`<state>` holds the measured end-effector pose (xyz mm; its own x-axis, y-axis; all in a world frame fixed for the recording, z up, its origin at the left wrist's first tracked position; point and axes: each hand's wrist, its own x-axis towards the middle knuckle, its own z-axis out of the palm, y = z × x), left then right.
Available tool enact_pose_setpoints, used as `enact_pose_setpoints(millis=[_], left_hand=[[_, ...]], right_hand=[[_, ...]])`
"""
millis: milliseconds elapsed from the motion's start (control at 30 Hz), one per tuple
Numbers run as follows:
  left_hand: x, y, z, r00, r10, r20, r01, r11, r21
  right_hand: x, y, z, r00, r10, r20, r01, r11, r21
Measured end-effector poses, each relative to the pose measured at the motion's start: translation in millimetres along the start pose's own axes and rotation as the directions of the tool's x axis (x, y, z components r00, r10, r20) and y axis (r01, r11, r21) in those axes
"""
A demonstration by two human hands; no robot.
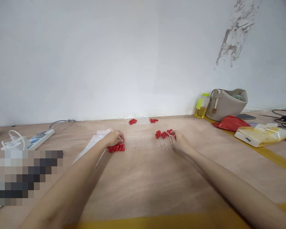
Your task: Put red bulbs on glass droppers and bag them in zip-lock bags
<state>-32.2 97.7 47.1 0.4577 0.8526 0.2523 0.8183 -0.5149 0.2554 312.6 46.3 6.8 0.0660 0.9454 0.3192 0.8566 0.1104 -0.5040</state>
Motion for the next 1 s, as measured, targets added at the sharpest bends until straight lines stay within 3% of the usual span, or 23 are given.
enact_pose_setpoints(millis=[167, 233, 333, 433, 500, 700, 1000], left_hand=[[-17, 31, 7, 0.978, -0.042, -0.207, 0.015, 0.992, -0.129], [-29, 52, 21, 0.95, -0.108, -0.294, -0.022, 0.914, -0.406], [-48, 82, 46, 0.969, -0.12, -0.214, -0.038, 0.789, -0.613], [-61, 101, 66, 0.988, -0.147, -0.055, 0.05, 0.626, -0.778], [-66, 106, 75, 0.985, -0.171, 0.006, 0.104, 0.571, -0.814], [-67, 101, 87, 0.984, -0.172, -0.045, 0.074, 0.625, -0.777], [-68, 100, 88, 0.99, -0.118, -0.076, 0.016, 0.634, -0.773]], right_hand=[[-20, 5, 14, 0.976, -0.19, -0.11, 0.204, 0.969, 0.137], [-27, 1, 18, 0.951, -0.277, -0.14, 0.298, 0.94, 0.168], [-38, -9, 22, 0.914, -0.38, -0.144, 0.402, 0.894, 0.197], [-50, -20, 24, 0.883, -0.455, -0.113, 0.469, 0.859, 0.205], [-56, -24, 26, 0.861, -0.502, -0.083, 0.508, 0.838, 0.202], [-63, -31, 31, 0.809, -0.587, -0.03, 0.578, 0.786, 0.218], [-63, -38, 33, 0.798, -0.601, -0.048, 0.6, 0.786, 0.148]])
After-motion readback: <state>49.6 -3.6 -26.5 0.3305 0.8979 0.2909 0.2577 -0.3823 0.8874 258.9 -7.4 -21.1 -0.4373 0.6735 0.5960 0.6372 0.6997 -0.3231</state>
